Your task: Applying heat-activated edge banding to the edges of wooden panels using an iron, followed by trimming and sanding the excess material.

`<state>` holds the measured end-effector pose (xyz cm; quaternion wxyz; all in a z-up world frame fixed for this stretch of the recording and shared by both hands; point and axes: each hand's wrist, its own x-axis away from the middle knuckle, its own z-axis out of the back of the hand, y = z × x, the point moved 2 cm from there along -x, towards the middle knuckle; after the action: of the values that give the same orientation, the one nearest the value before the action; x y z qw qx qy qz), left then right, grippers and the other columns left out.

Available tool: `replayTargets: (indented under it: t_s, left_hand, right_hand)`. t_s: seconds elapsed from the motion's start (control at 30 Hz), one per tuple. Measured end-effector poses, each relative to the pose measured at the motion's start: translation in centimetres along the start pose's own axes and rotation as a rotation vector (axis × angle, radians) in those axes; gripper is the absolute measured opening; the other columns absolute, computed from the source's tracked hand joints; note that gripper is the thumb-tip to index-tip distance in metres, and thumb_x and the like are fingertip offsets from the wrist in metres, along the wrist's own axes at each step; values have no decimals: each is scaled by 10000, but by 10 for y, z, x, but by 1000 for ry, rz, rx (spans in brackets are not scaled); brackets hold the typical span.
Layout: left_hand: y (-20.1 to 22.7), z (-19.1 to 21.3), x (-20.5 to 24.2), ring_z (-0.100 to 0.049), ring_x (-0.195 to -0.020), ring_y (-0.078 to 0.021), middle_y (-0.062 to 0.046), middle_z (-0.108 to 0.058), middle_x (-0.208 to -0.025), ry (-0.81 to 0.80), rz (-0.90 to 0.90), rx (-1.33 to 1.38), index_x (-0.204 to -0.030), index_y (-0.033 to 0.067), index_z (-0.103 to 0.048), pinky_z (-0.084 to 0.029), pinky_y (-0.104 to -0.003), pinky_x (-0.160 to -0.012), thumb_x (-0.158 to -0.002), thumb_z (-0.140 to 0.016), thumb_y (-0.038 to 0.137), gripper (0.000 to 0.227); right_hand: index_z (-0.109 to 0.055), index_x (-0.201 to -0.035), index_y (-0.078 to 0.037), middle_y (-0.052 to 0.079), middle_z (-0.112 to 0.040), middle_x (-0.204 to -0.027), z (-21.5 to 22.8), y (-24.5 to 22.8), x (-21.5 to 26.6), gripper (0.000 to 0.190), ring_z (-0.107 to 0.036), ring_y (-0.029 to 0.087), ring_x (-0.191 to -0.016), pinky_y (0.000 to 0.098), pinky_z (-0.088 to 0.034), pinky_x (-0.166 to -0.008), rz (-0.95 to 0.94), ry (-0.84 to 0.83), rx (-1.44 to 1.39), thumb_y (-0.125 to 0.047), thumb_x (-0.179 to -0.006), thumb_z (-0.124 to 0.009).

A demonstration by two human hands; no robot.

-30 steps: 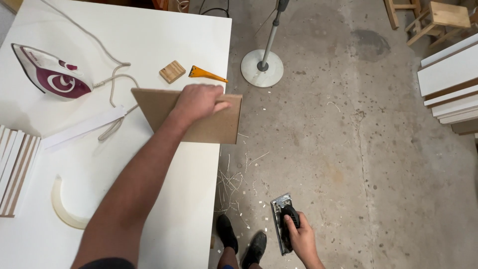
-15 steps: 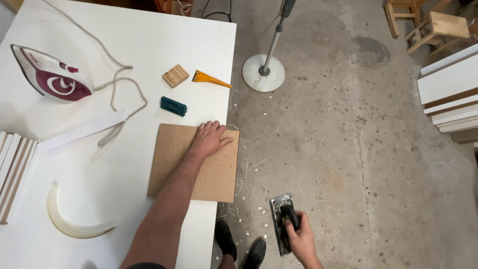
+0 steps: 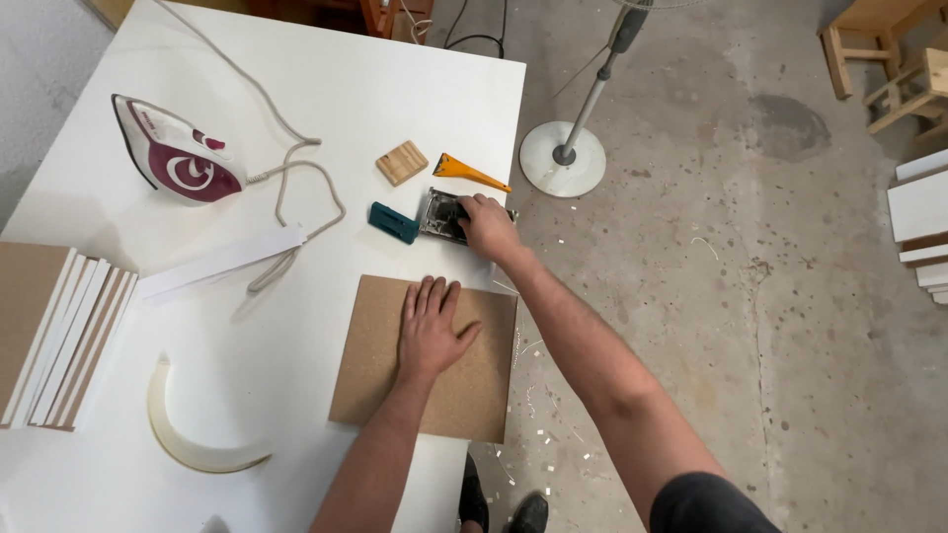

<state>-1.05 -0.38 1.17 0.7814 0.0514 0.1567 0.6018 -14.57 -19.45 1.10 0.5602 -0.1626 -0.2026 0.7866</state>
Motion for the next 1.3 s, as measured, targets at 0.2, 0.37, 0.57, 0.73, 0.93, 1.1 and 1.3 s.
replayTargets:
  t_s: [0.2, 0.37, 0.57, 0.73, 0.93, 1.1, 1.3]
  left_hand:
    - [1, 3, -4, -381, -1480, -331, -159, -514, -1469, -77, 57, -33, -1466, 127, -526, -181, -538, -1275, -896, -584, 677, 795]
    - [-3, -8, -5, -299, -1521, -319, -139, -455, -1523, -158, 81, -27, -1487, 146, -489, -115, -539, -1302, -862, -604, 671, 824]
    - [4, 9, -9, -307, -1519, -285, -111, -482, -1528, -226, 136, -4, -1434, 129, -548, -71, -503, -1322, -913, -567, 575, 686]
    - [-5, -11, -4, -365, -1479, -326, -130, -497, -1475, -111, 37, -47, -1460, 170, -528, -183, -560, -1270, -864, -620, 613, 748]
    - [-9, -22, -4, -439, -1438, -339, -143, -550, -1425, 62, -10, -70, -1430, 165, -581, -258, -573, -1235, -848, -637, 622, 743]
    - [-3, -6, -5, -454, -1444, -343, -159, -570, -1442, 27, -9, -98, -1432, 146, -609, -261, -560, -1229, -900, -613, 621, 713]
    - [-2, -7, -1, -461, -1445, -346, -167, -580, -1441, 35, -12, -93, -1440, 137, -611, -259, -553, -1224, -918, -609, 623, 713]
  right_hand:
    - [-617, -1375, -209, 80, -633, -1247, -15, -11, -58, 453, -629, 308, -1182, 458, -526, -994, 9, -257, 194, -342, -943, -654]
    - [-620, -1361, -74, 175, -689, -1197, -7, -111, -60, 498, -656, 368, -1161, 491, -523, -1006, 173, -135, -57, -337, -943, -679]
    - [-409, -1542, -64, 215, -669, -1259, -80, -112, -88, 728, -667, 410, -1149, 483, -567, -980, 109, -244, -58, -251, -908, -714]
    - [-410, -1545, -95, 257, -613, -1344, 42, -109, 9, 692, -596, 485, -1246, 580, -531, -1033, 38, -155, -546, -182, -935, -725]
    - [-543, -1443, -107, 211, -668, -1276, 54, -39, 217, 519, -603, 372, -1232, 539, -501, -1052, -332, -16, -787, -350, -995, -642]
    - [-632, -1336, -74, 183, -717, -1161, -45, -15, 382, 343, -636, 276, -1138, 489, -514, -1012, -647, 55, -937, -250, -1052, -553]
    - [-659, -1313, -107, 110, -726, -1107, -62, -36, 409, 305, -617, 194, -1051, 412, -528, -954, -729, 73, -971, -233, -1070, -526]
